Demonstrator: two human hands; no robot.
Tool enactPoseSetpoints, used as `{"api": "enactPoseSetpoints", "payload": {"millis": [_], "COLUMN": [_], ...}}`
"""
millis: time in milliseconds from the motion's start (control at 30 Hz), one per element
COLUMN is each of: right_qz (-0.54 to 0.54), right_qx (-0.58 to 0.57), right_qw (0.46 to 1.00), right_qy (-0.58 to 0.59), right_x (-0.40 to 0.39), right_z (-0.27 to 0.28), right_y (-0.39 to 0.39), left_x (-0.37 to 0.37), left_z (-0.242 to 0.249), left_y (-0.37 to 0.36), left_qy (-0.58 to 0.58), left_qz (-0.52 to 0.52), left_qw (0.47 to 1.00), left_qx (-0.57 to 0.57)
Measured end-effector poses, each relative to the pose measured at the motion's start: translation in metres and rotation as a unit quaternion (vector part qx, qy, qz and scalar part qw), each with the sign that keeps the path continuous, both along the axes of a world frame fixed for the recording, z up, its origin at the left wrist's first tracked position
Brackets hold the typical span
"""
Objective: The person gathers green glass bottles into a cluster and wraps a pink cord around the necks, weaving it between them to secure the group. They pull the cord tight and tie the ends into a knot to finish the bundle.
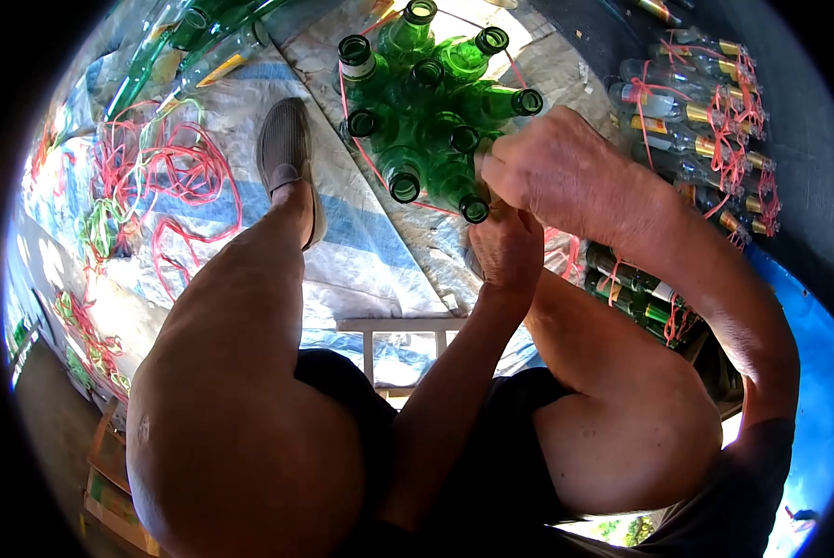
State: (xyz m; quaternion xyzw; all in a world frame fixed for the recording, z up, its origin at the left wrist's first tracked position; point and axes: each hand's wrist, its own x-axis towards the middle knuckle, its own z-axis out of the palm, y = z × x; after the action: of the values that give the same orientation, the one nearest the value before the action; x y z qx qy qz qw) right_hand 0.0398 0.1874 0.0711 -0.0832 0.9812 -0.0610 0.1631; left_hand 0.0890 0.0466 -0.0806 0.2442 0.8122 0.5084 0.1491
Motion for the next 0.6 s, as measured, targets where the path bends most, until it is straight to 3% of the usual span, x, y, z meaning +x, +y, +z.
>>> {"api": "enactPoseSetpoints", "payload": {"millis": [100,233,600], "right_qz": [-0.079,-0.099,-0.167], "right_qx": [-0.072,-0.030,-0.047], "right_qw": [0.994,0.994,0.983], "right_qy": [-0.031,-0.031,0.062], "right_x": [-0.008,-0.014,0.010], "right_z": [0.001,-0.002,-0.015], "right_y": [0.011,0.020,0.022], "left_x": [-0.002,-0.008,-0.015], "left_z": [0.002,0.013,0.016], "left_y": [0.001,0.004,0.005], "left_qy": [0.005,0.003,0.033], "left_qz": [0.003,-0.002,-0.016], "left_qw": [1.000,1.000,0.999], "left_qx": [-0.006,0.007,0.023]}}
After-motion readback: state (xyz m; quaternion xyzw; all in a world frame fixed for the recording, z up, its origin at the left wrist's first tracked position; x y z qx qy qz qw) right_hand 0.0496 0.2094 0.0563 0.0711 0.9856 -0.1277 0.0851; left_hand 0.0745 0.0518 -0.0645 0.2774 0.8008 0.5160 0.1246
